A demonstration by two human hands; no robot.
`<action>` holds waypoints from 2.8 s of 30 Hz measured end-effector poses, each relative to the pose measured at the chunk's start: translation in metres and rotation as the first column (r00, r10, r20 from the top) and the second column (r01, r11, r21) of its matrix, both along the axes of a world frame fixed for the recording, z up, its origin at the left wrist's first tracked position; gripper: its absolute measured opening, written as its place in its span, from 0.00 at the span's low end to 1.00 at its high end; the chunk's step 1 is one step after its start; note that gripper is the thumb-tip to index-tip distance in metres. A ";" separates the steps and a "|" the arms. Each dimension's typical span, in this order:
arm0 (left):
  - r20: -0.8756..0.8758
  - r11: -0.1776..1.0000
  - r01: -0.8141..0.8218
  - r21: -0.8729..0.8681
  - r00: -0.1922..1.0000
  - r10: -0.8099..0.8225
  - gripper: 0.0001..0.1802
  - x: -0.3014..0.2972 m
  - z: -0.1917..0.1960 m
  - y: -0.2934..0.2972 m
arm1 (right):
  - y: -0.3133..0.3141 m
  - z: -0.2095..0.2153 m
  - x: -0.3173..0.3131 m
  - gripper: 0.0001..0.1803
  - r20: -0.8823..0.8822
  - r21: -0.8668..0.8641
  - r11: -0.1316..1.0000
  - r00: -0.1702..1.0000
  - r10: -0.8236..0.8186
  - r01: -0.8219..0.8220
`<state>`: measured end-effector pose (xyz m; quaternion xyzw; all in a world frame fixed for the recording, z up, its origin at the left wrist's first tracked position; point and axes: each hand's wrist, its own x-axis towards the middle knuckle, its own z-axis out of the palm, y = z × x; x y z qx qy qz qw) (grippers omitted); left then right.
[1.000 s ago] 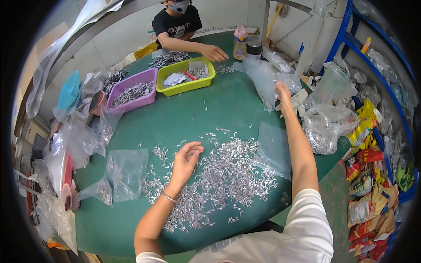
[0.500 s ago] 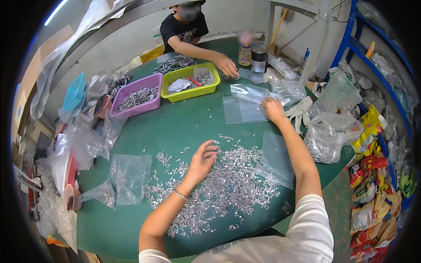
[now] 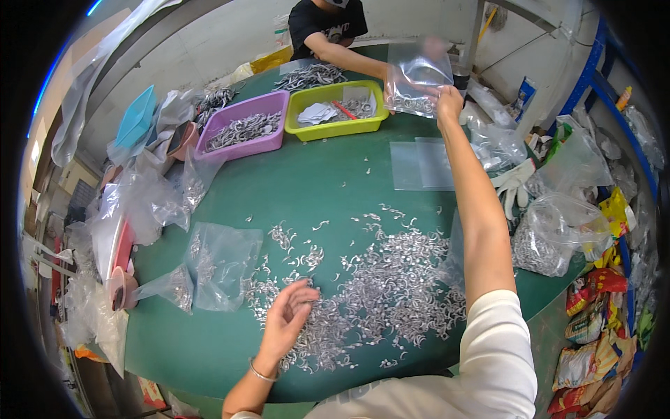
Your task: The person picks up small metal hooks from a table by hand and places them into a plastic bag. They then move to a shelving unit and handle several other bags containing various metal components.
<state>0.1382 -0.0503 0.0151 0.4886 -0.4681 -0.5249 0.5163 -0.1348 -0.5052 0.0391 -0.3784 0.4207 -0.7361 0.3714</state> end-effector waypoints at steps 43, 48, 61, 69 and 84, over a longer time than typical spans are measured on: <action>-0.055 0.916 -0.401 -0.028 0.915 0.399 0.11 0.005 -0.022 0.038 | 0.087 -0.078 -0.172 0.09 -0.337 0.206 0.947 0.926 -0.170 0.248; -0.050 0.920 -0.392 -0.029 0.919 0.390 0.11 0.008 -0.024 0.039 | 0.103 -0.080 -0.151 0.12 -0.089 0.360 0.933 0.996 0.009 0.023; -0.043 0.938 -0.346 -0.003 0.937 0.346 0.12 0.007 -0.021 0.042 | 0.108 -0.079 -0.150 0.34 -0.525 0.244 0.862 0.808 -0.268 0.445; -0.047 0.954 -0.297 -0.044 0.954 0.295 0.12 0.005 -0.023 0.046 | 0.328 -0.016 -0.113 0.42 -0.909 0.401 0.869 0.004 0.418 0.291; -0.034 0.970 -0.236 -0.057 0.972 0.234 0.12 0.001 -0.022 0.048 | 0.347 -0.074 -0.139 0.39 -0.840 0.200 0.961 0.538 0.068 0.191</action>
